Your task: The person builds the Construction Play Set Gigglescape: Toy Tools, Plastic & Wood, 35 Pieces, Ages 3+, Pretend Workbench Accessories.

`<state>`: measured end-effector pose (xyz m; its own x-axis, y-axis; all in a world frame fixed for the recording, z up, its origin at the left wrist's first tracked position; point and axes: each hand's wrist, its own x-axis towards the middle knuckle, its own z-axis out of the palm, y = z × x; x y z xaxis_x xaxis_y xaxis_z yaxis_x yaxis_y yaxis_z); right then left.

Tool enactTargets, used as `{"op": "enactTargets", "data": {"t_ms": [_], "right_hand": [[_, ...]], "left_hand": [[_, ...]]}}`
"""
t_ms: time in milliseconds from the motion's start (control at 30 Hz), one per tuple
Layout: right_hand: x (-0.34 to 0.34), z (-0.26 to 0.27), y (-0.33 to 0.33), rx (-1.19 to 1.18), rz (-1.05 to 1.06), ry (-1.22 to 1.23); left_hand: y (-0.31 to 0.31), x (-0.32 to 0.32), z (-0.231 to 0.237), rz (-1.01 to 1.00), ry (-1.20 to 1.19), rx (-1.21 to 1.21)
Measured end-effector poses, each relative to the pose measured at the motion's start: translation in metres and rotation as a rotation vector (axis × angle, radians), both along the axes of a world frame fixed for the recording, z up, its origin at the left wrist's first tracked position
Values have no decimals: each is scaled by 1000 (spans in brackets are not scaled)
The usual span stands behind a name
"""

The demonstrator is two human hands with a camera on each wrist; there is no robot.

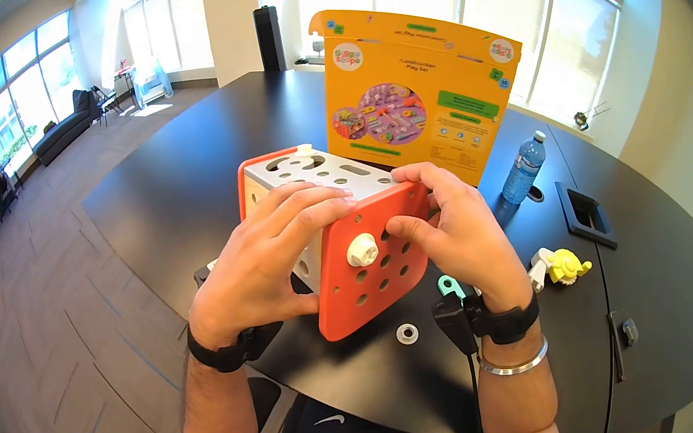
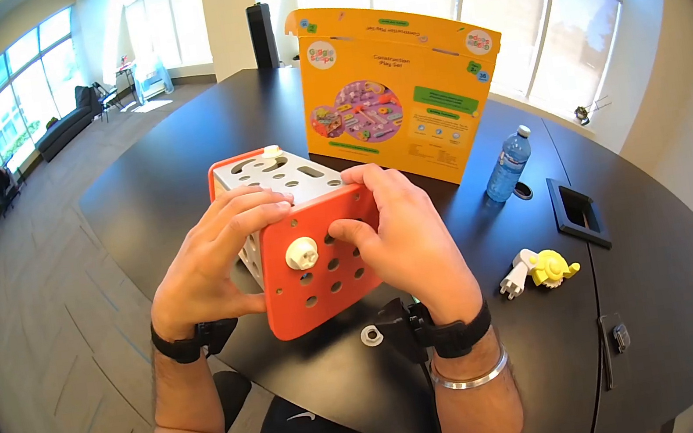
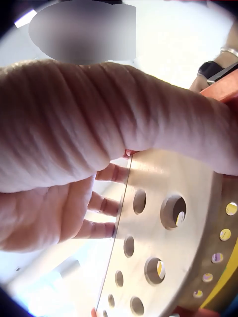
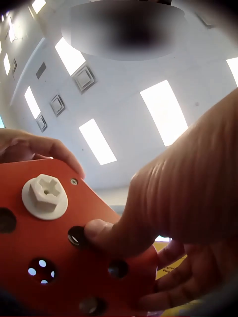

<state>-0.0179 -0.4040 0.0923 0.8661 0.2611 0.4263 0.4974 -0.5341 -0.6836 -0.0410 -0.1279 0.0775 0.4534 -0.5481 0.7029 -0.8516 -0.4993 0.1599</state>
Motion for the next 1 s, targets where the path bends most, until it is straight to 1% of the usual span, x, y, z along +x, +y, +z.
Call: {"op": "enactTargets", "data": {"t_ms": [133, 200, 233, 300, 333, 433, 500, 533, 600, 633, 667, 700, 733, 767, 833, 1000], "right_hand": [[-2, 4, 5, -20, -40, 15], [-3, 3, 9, 51, -46, 56], [-6, 4, 12, 49, -46, 53], [-13, 7, 17, -95, -126, -52], [-11, 4, 16, -93, -127, -97], [-13, 5, 18, -119, -162, -122], [-14, 0, 23, -141, -169, -148], [-16, -2, 26, -162, -175, -174], [-22, -5, 37, -180, -173, -158], [-25, -7, 43, -197, -172, -141], [-26, -12, 48, -234, -152, -224], [-28, -17, 54, -259, -140, -225], [-30, -21, 60, -275, -132, -222], [-34, -25, 66, -292, -124, -218], [-41, -29, 75, -306, -113, -210], [-52, -34, 89, -315, -40, -192]], "left_hand": [[3, -1, -3, 37, 53, 45], [5, 1, -5, 104, 53, 109], [5, 2, -5, 104, 50, 106], [6, 4, -7, 127, 68, 136], [8, 6, -9, 127, 67, 133], [14, 6, -10, 157, 84, 101], [15, 0, -9, 291, 147, 112], [19, 1, -11, 291, 147, 112], [29, 4, -14, 321, 186, 38], [33, 3, -13, 320, 186, 39], [36, 0, -10, 344, 236, 21], [39, -2, -8, 368, 287, 2], [40, 1, -12, 337, 195, -41], [43, 1, -12, 336, 195, -42], [48, 1, -12, 399, 294, -1], [53, 0, -11, 457, 337, 14]]}}
